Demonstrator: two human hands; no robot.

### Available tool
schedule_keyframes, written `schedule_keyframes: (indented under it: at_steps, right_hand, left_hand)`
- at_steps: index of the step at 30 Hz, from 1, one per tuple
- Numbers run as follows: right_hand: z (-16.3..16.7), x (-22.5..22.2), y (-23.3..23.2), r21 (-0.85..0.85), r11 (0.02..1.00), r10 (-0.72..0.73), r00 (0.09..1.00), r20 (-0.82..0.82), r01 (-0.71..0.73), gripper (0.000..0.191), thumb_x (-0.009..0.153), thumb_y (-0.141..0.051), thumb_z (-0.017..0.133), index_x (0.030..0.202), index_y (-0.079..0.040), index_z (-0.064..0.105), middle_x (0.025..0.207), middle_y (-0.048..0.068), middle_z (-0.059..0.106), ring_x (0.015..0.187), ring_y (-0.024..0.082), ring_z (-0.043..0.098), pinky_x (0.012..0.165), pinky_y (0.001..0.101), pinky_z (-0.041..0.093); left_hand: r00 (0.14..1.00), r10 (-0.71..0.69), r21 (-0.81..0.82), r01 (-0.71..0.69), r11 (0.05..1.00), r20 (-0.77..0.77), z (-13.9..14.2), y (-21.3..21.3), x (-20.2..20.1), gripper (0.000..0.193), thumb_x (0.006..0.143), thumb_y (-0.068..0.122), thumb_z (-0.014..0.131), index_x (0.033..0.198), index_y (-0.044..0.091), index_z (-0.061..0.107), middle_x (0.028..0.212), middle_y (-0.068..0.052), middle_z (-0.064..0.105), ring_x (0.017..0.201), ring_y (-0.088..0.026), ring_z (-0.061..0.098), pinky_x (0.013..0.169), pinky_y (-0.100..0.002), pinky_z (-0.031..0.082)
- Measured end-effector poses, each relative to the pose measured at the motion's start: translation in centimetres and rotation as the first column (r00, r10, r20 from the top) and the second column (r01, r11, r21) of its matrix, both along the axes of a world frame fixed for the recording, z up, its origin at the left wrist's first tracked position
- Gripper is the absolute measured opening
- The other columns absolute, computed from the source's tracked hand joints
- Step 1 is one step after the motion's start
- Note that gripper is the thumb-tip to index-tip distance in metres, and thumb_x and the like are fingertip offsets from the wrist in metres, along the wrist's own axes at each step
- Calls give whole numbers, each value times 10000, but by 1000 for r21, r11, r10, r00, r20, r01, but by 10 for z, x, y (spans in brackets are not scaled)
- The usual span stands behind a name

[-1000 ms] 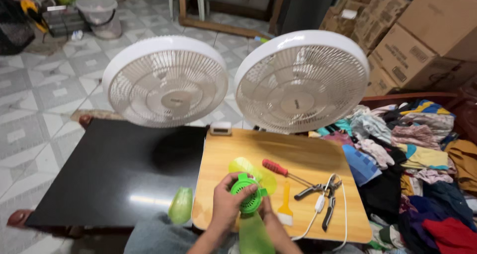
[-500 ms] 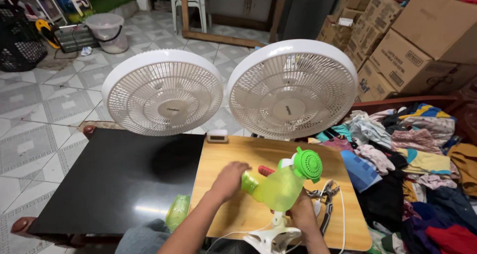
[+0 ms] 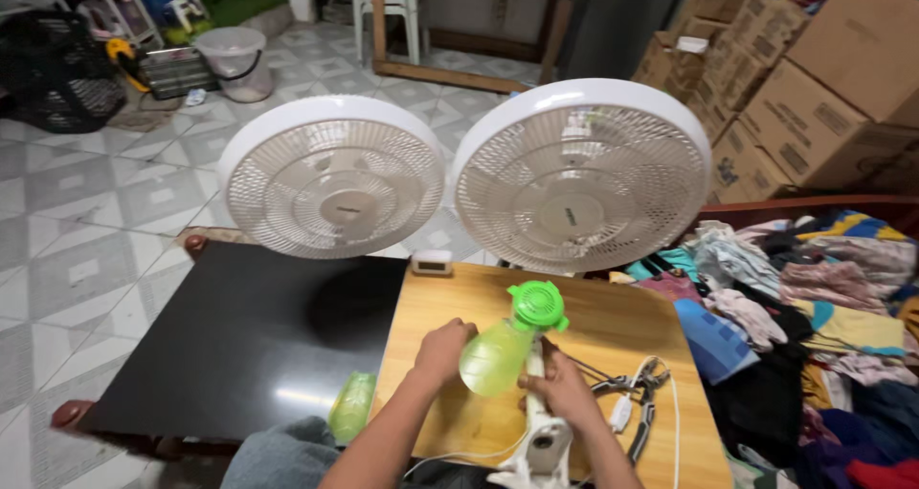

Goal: The person disassembles a small clip-on fan on a table, removing the green blades and front cover by hand and using a screwdriver and pliers on the motor housing. They handle the fan body, adjust its parts, and reassemble the components back onto the fan.

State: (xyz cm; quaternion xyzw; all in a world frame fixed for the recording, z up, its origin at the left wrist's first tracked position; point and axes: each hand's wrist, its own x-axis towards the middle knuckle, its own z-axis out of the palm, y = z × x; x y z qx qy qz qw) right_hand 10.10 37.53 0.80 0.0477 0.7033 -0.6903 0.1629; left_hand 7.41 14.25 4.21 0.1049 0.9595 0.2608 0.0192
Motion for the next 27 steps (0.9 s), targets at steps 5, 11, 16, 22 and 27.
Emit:
schedule_keyframes:
  at_steps: [5, 11, 16, 22, 27]
  right_hand:
    - [10, -39, -21, 549, 834, 167, 976, -140, -64, 865, 722, -86, 834, 1487, -126, 433, 1170, 122, 722, 967, 302, 714, 795, 410, 577]
    - [9, -70, -58, 892, 431, 355, 935, -29, -136, 797, 685, -182, 891, 1390, -84, 534, 1207, 183, 723, 1145, 343, 688, 974, 426, 540]
    - [11, -80, -76, 938, 293, 368, 928, 67, -184, 910, 697, -194, 908, 1464, -66, 436, 1181, 225, 703, 1125, 369, 696, 953, 432, 566]
    - [49, -67, -102, 995, 85, 512, 859, 4, -56, 700, 814, -265, 819, 1408, -67, 505, 1150, 183, 702, 1055, 355, 692, 900, 466, 564]
    - [58, -23, -183, 750, 653, 474, 829, -297, -104, 736, 830, -275, 791, 1492, -197, 480, 1089, 132, 739, 871, 282, 734, 822, 405, 586]
  left_hand:
    - [943, 332, 247, -324, 913, 9, -13, -45, 6, 396, 820, 231, 697, 1198, 114, 679, 1164, -143, 688, 1084, -361, 663, 919, -456, 530]
    - [836, 549, 355, -516, 779, 10, -21, -107, 25, 373, 795, 181, 763, 1154, 91, 718, 1102, -179, 712, 1052, -383, 670, 908, -470, 540]
    - [717, 647, 357, -694, 625, 260, -14, -148, 49, 330, 768, 227, 817, 1065, 96, 759, 965, -124, 758, 912, -312, 730, 823, -440, 562]
    - [718, 531, 552, -691, 466, 451, -17, -166, 56, 278, 769, 174, 833, 989, 31, 740, 844, -85, 760, 721, -192, 733, 631, -347, 590]
    - [815, 357, 803, -550, 231, 456, -21, -164, 52, 228, 888, 202, 761, 1030, 37, 695, 859, -73, 728, 718, -147, 680, 611, -311, 561]
